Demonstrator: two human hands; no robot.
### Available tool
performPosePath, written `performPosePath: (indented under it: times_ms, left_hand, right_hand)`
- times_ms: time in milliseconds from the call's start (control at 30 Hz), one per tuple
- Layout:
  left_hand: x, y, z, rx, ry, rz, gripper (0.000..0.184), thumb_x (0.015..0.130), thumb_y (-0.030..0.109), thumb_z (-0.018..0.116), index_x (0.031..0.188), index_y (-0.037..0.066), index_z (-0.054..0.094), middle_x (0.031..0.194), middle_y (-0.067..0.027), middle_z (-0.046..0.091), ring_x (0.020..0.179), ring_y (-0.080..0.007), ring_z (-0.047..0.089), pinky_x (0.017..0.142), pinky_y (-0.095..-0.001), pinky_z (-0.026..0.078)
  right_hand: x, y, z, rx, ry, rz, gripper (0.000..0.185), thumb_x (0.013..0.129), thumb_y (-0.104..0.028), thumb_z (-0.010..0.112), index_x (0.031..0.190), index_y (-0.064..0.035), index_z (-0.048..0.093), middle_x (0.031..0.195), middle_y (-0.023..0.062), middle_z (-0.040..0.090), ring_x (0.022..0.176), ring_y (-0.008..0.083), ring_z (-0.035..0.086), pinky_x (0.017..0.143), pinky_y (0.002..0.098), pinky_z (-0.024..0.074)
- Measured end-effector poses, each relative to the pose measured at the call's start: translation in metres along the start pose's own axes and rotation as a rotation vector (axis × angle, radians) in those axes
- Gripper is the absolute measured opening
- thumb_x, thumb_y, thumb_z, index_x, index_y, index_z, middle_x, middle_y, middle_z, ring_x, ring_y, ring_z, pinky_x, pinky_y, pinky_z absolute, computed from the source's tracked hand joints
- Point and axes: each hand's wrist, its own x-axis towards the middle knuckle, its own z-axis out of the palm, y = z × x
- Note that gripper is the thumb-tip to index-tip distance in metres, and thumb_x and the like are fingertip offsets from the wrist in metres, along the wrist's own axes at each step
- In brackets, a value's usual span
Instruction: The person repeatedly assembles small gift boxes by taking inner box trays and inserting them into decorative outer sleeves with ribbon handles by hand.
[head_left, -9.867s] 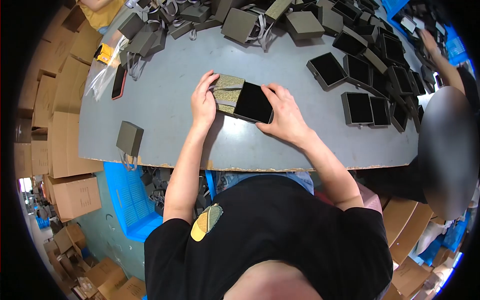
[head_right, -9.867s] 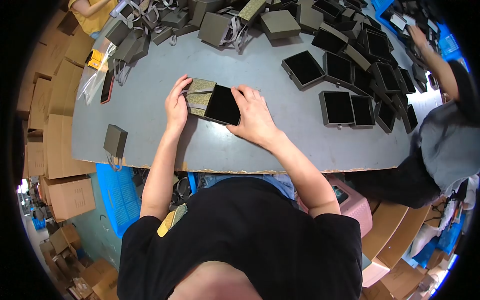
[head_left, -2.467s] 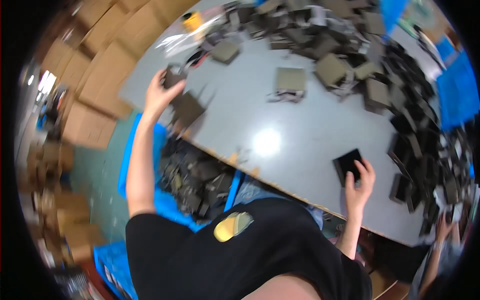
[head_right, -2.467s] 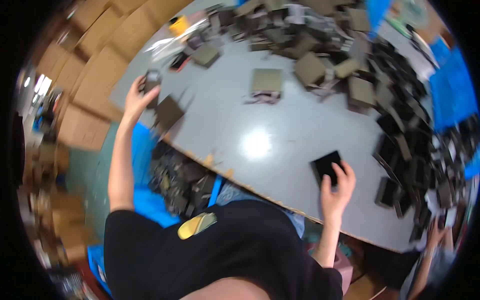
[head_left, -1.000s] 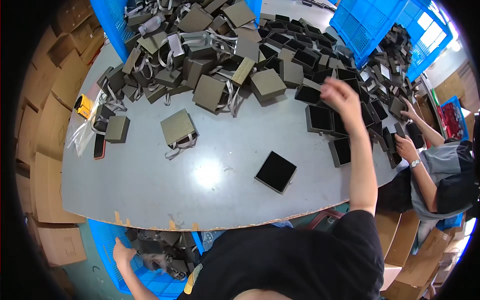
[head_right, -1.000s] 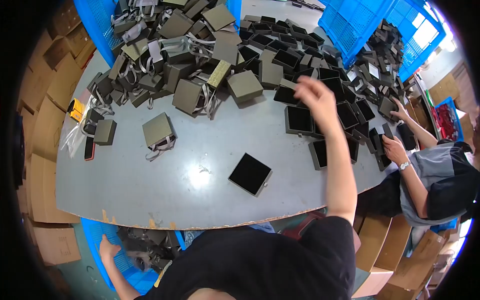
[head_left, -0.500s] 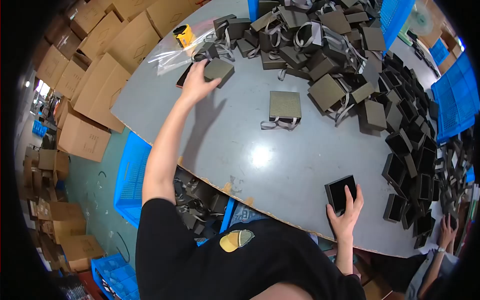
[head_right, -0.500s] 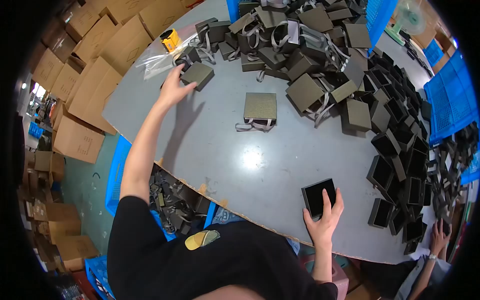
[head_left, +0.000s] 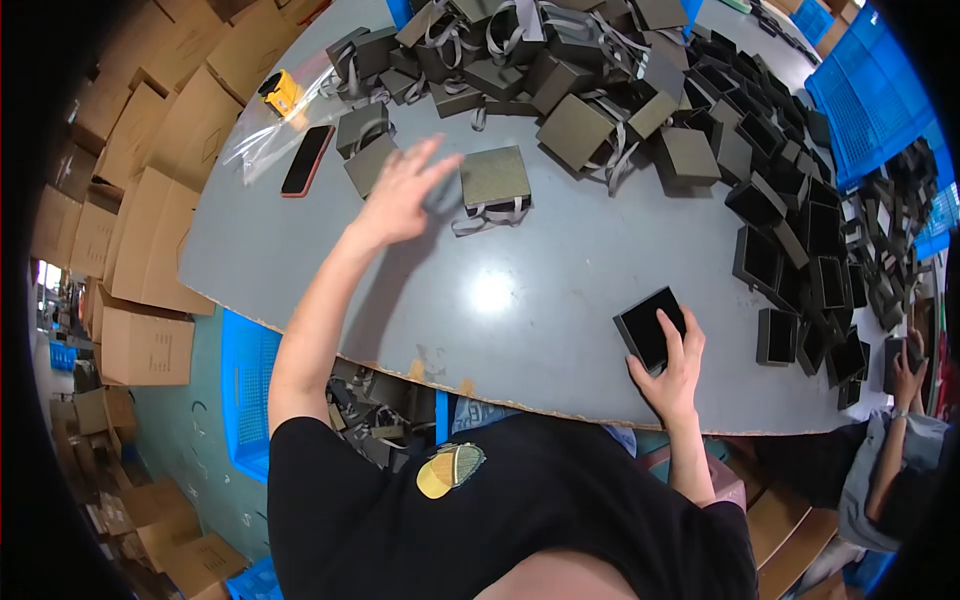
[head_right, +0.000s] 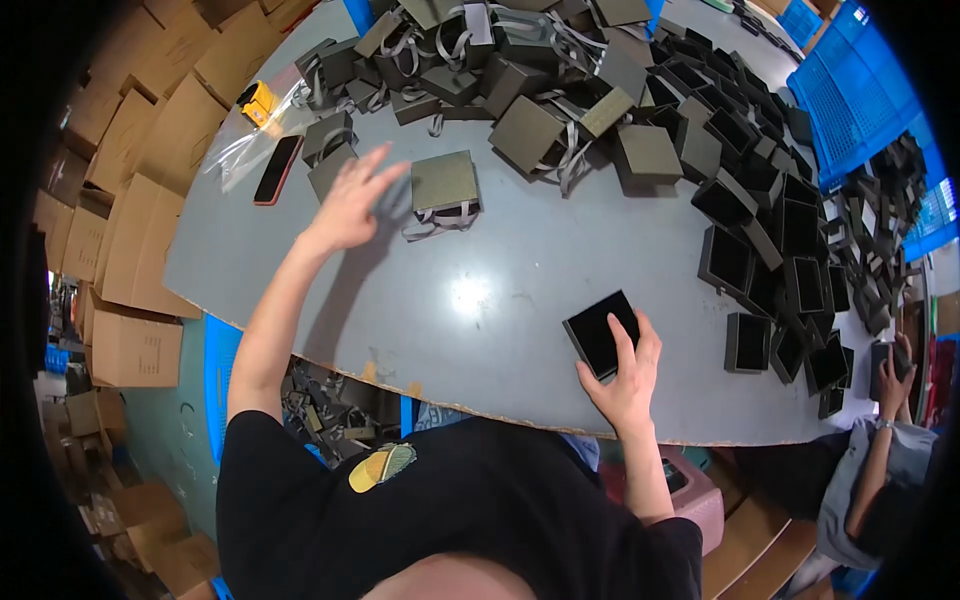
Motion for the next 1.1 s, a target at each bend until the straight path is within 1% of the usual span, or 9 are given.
performPosePath:
  times_ms: [67, 200, 333, 467, 567, 667, 867, 967, 1100]
  left_hand:
    - [0.015, 0.027, -0.002, -0.190, -0.108, 0.148, 0.089, 0.065, -0.012, 0.057, 0.147, 0.023, 0.047, 0.159, -0.0166, 0.030, 0.148, -0.0354, 0.029, 0.119, -0.0576, 0.024]
    - [0.038, 0.037, 0.005, -0.011, -0.169, 0.333, 0.075, 0.067, -0.012, 0.054, 0.136, 0.016, 0.056, 0.156, -0.0162, 0.036, 0.145, -0.0353, 0.034, 0.120, -0.0520, 0.028]
    - [0.043, 0.034, 0.003, -0.197, -0.152, 0.295, 0.057, 0.068, -0.009, 0.058, 0.121, 0.011, 0.062, 0.152, -0.0170, 0.042, 0.138, -0.0358, 0.043, 0.113, -0.0507, 0.035]
    - [0.039, 0.047, 0.008, -0.026, -0.067, 0.435, 0.039, 0.070, -0.006, 0.061, 0.107, 0.007, 0.062, 0.147, -0.0187, 0.047, 0.133, -0.0381, 0.047, 0.108, -0.0466, 0.040]
    - [0.042, 0.038, 0.031, -0.025, -0.055, 0.420, 0.030, 0.071, -0.005, 0.060, 0.099, 0.007, 0.063, 0.144, -0.0168, 0.049, 0.128, -0.0348, 0.051, 0.106, -0.0458, 0.041]
    - [0.051, 0.055, 0.016, -0.176, -0.226, 0.233, 0.025, 0.072, -0.004, 0.063, 0.094, 0.005, 0.065, 0.143, -0.0160, 0.049, 0.128, -0.0331, 0.051, 0.107, -0.0447, 0.040]
    - [0.059, 0.070, 0.009, 0.200, -0.154, 0.447, 0.021, 0.074, -0.004, 0.062, 0.092, 0.005, 0.071, 0.142, -0.0139, 0.050, 0.124, -0.0324, 0.052, 0.107, -0.0455, 0.040]
    - [0.059, 0.059, 0.028, 0.121, -0.049, 0.431, 0.016, 0.071, -0.003, 0.066, 0.086, 0.003, 0.066, 0.138, -0.0130, 0.055, 0.123, -0.0340, 0.054, 0.103, -0.0451, 0.044]
    - [0.068, 0.059, 0.024, -0.212, -0.163, 0.183, 0.015, 0.080, 0.009, 0.068, 0.093, 0.002, 0.070, 0.128, -0.0145, 0.061, 0.113, -0.0348, 0.059, 0.096, -0.0430, 0.048]
  right_hand:
    - [0.001, -0.001, -0.002, 0.010, -0.006, -0.001, 0.078, 0.063, -0.015, 0.084, 0.135, -0.0091, 0.056, 0.146, 0.0243, 0.041, 0.131, 0.0427, 0.042, 0.107, 0.0504, 0.0394]
    - [0.000, 0.000, -0.003, 0.020, 0.006, -0.004, 0.078, 0.064, -0.017, 0.086, 0.135, -0.0096, 0.056, 0.146, 0.0249, 0.041, 0.130, 0.0434, 0.042, 0.106, 0.0508, 0.0407]
    - [-0.001, -0.001, -0.002, 0.034, 0.014, 0.011, 0.078, 0.064, -0.017, 0.086, 0.136, -0.0100, 0.056, 0.146, 0.0241, 0.041, 0.130, 0.0435, 0.042, 0.106, 0.0509, 0.0409]
    - [-0.002, 0.002, -0.001, 0.038, 0.018, 0.000, 0.078, 0.064, -0.017, 0.087, 0.136, -0.0102, 0.057, 0.146, 0.0241, 0.041, 0.130, 0.0437, 0.042, 0.106, 0.0508, 0.0409]
    - [-0.001, 0.003, -0.001, 0.047, 0.023, -0.008, 0.078, 0.063, -0.017, 0.087, 0.135, -0.0102, 0.057, 0.145, 0.0241, 0.041, 0.130, 0.0439, 0.042, 0.106, 0.0509, 0.0410]
    - [-0.001, 0.002, -0.002, 0.049, 0.025, 0.001, 0.078, 0.063, -0.018, 0.087, 0.135, -0.0101, 0.057, 0.145, 0.0242, 0.042, 0.129, 0.0439, 0.043, 0.105, 0.0507, 0.0416]
    - [-0.002, 0.003, -0.002, 0.049, 0.039, -0.008, 0.078, 0.063, -0.018, 0.088, 0.135, -0.0103, 0.058, 0.144, 0.0243, 0.042, 0.128, 0.0435, 0.044, 0.105, 0.0497, 0.0425]
    - [-0.001, 0.002, -0.002, 0.056, 0.042, -0.009, 0.078, 0.062, -0.018, 0.088, 0.134, -0.0103, 0.058, 0.144, 0.0243, 0.042, 0.127, 0.0435, 0.045, 0.105, 0.0497, 0.0427]
    - [-0.001, 0.003, -0.002, 0.060, 0.045, -0.009, 0.078, 0.062, -0.018, 0.088, 0.134, -0.0100, 0.058, 0.143, 0.0241, 0.042, 0.127, 0.0432, 0.045, 0.104, 0.0497, 0.0427]
